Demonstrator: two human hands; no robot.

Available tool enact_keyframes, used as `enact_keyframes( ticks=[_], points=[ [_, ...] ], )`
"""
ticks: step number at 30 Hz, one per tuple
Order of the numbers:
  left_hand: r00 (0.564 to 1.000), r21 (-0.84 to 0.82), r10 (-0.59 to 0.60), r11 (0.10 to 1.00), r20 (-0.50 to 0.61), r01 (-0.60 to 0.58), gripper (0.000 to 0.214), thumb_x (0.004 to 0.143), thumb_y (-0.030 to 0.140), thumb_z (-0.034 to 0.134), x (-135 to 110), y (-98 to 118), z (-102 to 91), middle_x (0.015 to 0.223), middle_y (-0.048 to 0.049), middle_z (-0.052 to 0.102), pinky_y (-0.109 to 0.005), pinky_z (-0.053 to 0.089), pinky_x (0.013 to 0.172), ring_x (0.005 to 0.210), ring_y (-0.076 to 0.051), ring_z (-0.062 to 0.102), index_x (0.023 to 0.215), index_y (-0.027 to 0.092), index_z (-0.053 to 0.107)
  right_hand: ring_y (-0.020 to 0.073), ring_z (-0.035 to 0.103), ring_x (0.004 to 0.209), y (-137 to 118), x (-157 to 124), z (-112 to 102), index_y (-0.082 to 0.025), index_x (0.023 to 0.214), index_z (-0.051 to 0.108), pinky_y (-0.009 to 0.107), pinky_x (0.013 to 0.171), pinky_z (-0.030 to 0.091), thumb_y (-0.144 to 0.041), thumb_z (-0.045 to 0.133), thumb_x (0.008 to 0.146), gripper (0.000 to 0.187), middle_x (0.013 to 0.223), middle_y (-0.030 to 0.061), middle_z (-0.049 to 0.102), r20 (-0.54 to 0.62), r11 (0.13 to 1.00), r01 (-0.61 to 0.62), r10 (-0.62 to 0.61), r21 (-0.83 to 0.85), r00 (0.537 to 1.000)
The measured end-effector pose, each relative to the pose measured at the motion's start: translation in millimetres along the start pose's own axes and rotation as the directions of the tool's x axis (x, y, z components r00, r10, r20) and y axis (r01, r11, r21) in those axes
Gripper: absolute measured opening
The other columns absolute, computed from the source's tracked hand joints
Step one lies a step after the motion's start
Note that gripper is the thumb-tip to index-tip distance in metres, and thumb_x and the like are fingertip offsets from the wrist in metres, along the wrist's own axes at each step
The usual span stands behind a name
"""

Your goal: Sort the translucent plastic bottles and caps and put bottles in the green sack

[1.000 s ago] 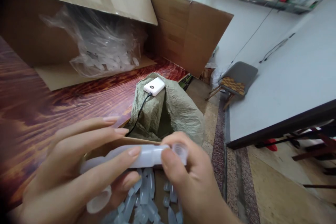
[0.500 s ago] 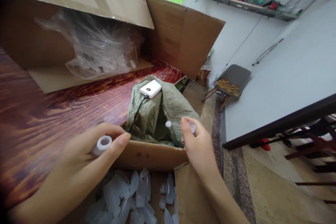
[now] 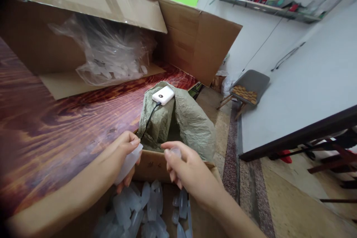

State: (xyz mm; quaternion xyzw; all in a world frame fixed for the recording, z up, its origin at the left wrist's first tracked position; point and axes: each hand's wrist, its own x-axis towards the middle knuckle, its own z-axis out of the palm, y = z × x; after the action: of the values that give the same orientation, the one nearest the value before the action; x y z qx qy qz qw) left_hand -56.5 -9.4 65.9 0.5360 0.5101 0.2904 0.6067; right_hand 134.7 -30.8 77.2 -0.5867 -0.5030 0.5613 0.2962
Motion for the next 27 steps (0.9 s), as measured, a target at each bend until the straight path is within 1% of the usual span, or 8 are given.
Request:
enact_keyframes(
  ticks=[2,4,7,10,14,17,20,27],
  points=[
    [0.999,0.032,0.044,0.999,0.017,-0.044,0.039,0.095,0.057,0.03,-1.9,-0.2,-0.2,0.044,0.0064,0.05,-0.02,0.034,0.039,0.038,-0.013,0.045,0.08,0.023,0.043,0.0094,0.048,0.057,-0.9,-2.8,4.1,-0.022,0.115,0.054,0.021,0.052,0.038,-0.046,0.053,0.092,0.033,0.068,-0.0042,0.053,0.029,0.961,0.037,-0.03,-0.275,0.999],
    [0.991,0.096,0.113,0.988,0.067,-0.119,0.04,0.094,0.057,0.035,-4.2,1.8,-0.5,0.049,0.0056,0.051,-0.02,0.035,0.042,0.042,-0.011,0.047,0.078,0.022,0.046,0.0111,0.053,0.068,-3.3,-6.7,8.0,-0.021,0.106,0.055,0.022,0.061,0.041,-0.039,0.054,0.092,0.023,0.075,-0.0025,0.058,0.044,0.899,0.118,-0.11,-0.421,0.993],
    [0.969,0.158,0.188,0.964,0.158,-0.213,0.038,0.093,0.053,0.044,-5.4,5.5,-0.9,0.055,0.0054,0.051,-0.02,0.033,0.044,0.047,-0.01,0.046,0.076,0.02,0.051,0.0128,0.057,0.077,-7.8,-12.2,11.9,-0.019,0.094,0.056,0.022,0.065,0.043,-0.031,0.056,0.092,0.013,0.084,-0.0007,0.062,0.097,0.854,0.246,-0.228,-0.459,0.969],
    [0.942,0.229,0.287,0.918,0.175,-0.323,0.037,0.093,0.046,0.048,-3.7,5.6,-0.8,0.059,0.0049,0.049,-0.02,0.03,0.048,0.054,-0.009,0.044,0.069,0.018,0.051,0.015,0.062,0.084,-9.8,-15.2,12.6,-0.02,0.096,0.062,0.025,0.072,0.047,-0.027,0.058,0.091,0.009,0.091,0.0006,0.067,0.144,0.81,0.351,-0.322,-0.469,0.936],
    [0.909,0.31,0.361,0.857,0.207,-0.411,0.04,0.096,0.039,0.043,-2.1,2.4,-0.3,0.06,0.0045,0.046,-0.022,0.029,0.051,0.057,-0.01,0.042,0.063,0.017,0.047,0.0178,0.061,0.104,-8.1,-16.0,11.1,-0.024,0.106,0.065,0.026,0.086,0.049,-0.025,0.064,0.087,0.019,0.105,0.0013,0.068,0.197,0.722,0.473,-0.437,-0.504,0.878],
    [0.906,0.382,0.381,0.821,0.186,-0.424,0.04,0.097,0.038,0.04,-3.1,0.6,-0.3,0.062,0.0034,0.052,-0.024,0.03,0.053,0.058,-0.01,0.046,0.066,0.018,0.052,0.0163,0.06,0.107,-5.4,-16.1,10.4,-0.025,0.113,0.062,0.025,0.091,0.048,-0.024,0.063,0.088,0.025,0.111,0.0017,0.066,0.228,0.661,0.505,-0.464,-0.555,0.856],
    [0.908,0.441,0.395,0.796,0.143,-0.415,0.037,0.097,0.039,0.041,-4.5,0.0,-1.0,0.062,0.0041,0.054,-0.024,0.029,0.053,0.057,-0.01,0.048,0.067,0.018,0.051,0.0169,0.06,0.102,-2.1,-17.1,10.2,-0.024,0.116,0.06,0.028,0.091,0.048,-0.023,0.061,0.089,0.027,0.108,0.0031,0.065,0.241,0.608,0.502,-0.462,-0.615,0.854],
    [0.908,0.468,0.398,0.783,0.129,-0.41,0.03,0.098,0.036,0.039,-6.2,0.2,-0.5,0.066,0.0047,0.057,-0.025,0.031,0.055,0.058,-0.01,0.051,0.075,0.02,0.049,0.0194,0.06,0.084,3.7,-20.7,9.6,-0.02,0.109,0.058,0.033,0.073,0.049,-0.023,0.054,0.09,0.019,0.093,0.0035,0.063,0.279,0.454,0.485,-0.448,-0.748,0.85]
  ],
)
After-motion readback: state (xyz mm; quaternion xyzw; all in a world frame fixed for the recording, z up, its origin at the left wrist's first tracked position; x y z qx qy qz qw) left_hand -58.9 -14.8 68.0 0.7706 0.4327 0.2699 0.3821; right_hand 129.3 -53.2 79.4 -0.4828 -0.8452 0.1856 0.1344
